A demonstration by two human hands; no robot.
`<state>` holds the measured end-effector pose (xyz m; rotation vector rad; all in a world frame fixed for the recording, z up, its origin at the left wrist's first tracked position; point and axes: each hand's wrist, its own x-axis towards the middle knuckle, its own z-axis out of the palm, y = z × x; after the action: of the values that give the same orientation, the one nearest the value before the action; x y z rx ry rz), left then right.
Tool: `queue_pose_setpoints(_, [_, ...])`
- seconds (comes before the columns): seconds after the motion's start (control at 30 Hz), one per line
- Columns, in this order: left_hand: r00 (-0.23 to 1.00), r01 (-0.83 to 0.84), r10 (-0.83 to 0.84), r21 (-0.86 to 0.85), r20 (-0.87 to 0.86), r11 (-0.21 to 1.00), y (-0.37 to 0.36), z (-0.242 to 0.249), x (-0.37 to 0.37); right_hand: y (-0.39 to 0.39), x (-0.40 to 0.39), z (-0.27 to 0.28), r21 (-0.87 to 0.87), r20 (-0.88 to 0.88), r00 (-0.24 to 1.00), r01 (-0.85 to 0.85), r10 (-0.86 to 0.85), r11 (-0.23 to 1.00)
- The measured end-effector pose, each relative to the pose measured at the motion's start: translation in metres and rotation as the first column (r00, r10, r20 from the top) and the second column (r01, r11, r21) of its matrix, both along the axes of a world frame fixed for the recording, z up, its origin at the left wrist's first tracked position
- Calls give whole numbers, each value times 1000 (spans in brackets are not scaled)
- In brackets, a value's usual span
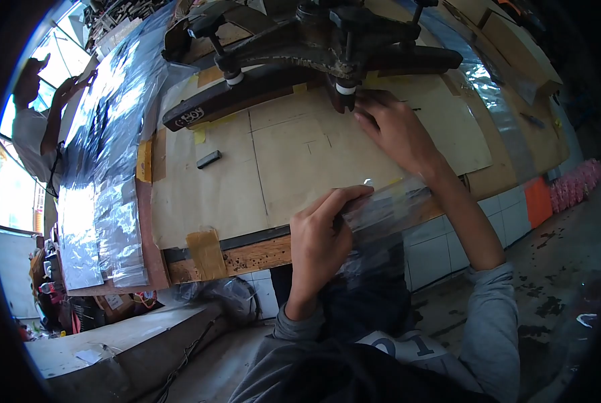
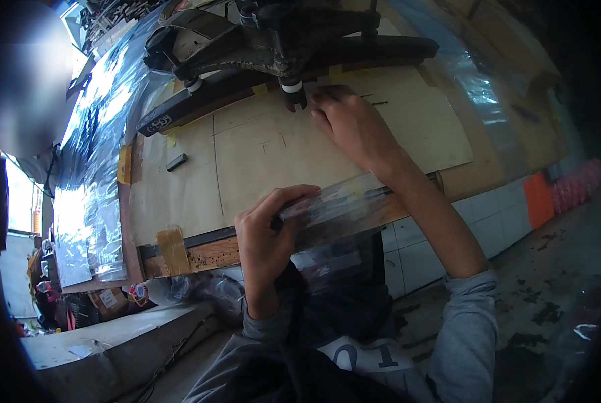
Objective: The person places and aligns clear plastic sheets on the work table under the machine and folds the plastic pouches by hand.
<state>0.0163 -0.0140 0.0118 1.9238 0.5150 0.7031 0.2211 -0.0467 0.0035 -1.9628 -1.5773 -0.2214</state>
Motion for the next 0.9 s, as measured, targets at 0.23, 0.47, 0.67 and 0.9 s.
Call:
queue_pose_setpoints(0.23, [1000, -3, 3, 9, -8, 1000, 0, 0, 0, 0, -2, 1, 10, -17, 1000, 7, -7, 1000])
queue_pose_setpoints(0.47, [1000, -2, 2, 8, 8, 1000, 0, 0, 0, 1, 0, -1, 17, 11, 1000, -8, 8, 1000])
queue_pose_setpoints(0.67, [1000, -3, 3, -8, 5, 1000, -1, 2, 0, 1, 0, -1, 37, 31, 999, -14, 13, 999])
queue_pose_setpoints(0.9, [1000, 5, -5, -2, 4, 1000, 0, 1, 0, 2, 1, -4, 43, 74, 997, -27, 24, 999])
